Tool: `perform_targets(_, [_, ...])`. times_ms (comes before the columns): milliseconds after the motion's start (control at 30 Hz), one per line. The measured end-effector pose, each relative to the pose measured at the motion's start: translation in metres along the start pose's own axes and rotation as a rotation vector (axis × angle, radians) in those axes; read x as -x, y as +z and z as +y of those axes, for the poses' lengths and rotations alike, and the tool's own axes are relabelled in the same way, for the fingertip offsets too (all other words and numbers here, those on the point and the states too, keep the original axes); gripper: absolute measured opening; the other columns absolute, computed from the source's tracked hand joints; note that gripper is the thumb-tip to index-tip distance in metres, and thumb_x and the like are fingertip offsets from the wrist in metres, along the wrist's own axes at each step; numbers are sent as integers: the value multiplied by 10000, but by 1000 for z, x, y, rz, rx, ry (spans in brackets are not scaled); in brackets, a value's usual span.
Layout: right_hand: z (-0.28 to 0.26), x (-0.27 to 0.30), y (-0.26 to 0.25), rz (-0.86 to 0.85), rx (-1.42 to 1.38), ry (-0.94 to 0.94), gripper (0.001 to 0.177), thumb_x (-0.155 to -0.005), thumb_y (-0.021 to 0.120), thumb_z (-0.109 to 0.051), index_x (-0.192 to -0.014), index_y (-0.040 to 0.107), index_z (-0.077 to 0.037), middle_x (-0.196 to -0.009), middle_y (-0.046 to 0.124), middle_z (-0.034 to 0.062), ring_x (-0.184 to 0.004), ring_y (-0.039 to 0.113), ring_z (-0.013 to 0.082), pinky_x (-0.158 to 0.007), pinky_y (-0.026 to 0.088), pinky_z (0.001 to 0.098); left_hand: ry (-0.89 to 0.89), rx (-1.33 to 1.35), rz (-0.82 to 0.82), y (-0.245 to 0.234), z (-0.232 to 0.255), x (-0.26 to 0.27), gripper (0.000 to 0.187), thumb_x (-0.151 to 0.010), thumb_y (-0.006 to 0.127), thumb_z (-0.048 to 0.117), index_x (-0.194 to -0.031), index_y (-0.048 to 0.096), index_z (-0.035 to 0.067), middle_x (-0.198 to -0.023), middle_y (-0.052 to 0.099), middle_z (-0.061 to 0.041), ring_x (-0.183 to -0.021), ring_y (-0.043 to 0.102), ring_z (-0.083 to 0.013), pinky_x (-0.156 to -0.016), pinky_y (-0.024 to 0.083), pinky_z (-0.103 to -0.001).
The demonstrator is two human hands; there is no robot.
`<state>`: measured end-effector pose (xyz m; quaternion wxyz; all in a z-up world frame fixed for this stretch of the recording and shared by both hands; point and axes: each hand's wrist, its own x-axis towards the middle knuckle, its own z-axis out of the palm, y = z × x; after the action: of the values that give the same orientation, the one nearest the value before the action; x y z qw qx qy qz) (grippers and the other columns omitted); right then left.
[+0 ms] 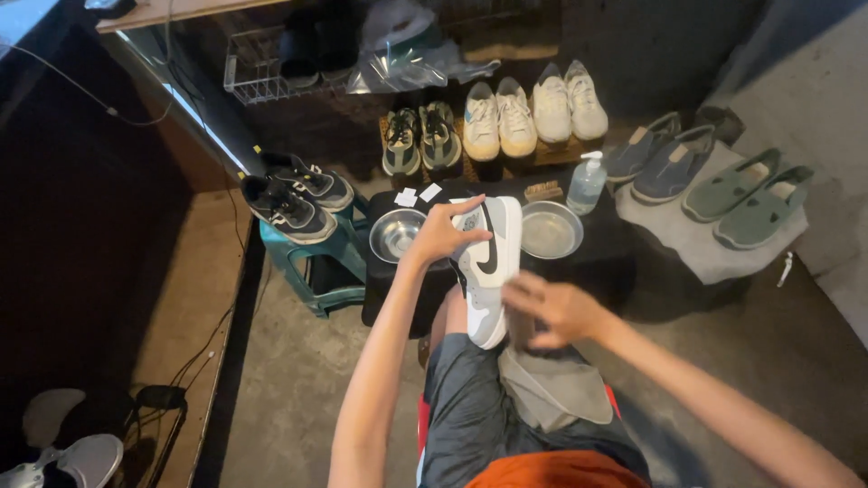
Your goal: A person is cleaning a white sneaker using a brush, a bowl of water, and a cloth.
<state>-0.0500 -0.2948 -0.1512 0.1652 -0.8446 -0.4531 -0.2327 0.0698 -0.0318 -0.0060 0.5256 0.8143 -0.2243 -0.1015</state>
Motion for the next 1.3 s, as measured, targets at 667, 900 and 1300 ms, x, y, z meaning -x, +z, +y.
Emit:
perform_targets(667, [-62, -4, 20, 152, 102, -184, 642, -1054, 283, -518, -1485, 558, -130, -1349, 621, 210, -768, 688, 264, -673, 573, 345, 13, 10, 33, -8, -3, 0, 770, -680, 974, 303, -1370, 647, 200, -1395, 641, -146, -1400, 493, -359, -1210, 345, -474])
perform_targets(900, [-70, -6, 20, 194, 164, -52, 716, -950, 480, -631, -1484, 551, -160, -1371, 587, 254, -720, 687, 244, -647, 570, 360, -64, 22, 34, -14, 2, 6, 777, -690, 969, 301, -1388, 636, 222, -1426, 624, -119, -1422, 475, -331, -1216, 340, -476])
perform_targets(1300, [-31, 1, 16, -20, -28, 19, 980, -676, 764, -660, -1513, 497, -226, -1238, 626, 235, -835, 753, 341, -697, 649, 441, -57, 5, 30, -20, 23, 28, 766, -731, 928, 296, -1421, 604, 212, -1456, 594, -153, -1437, 439, -393, -1225, 321, -516])
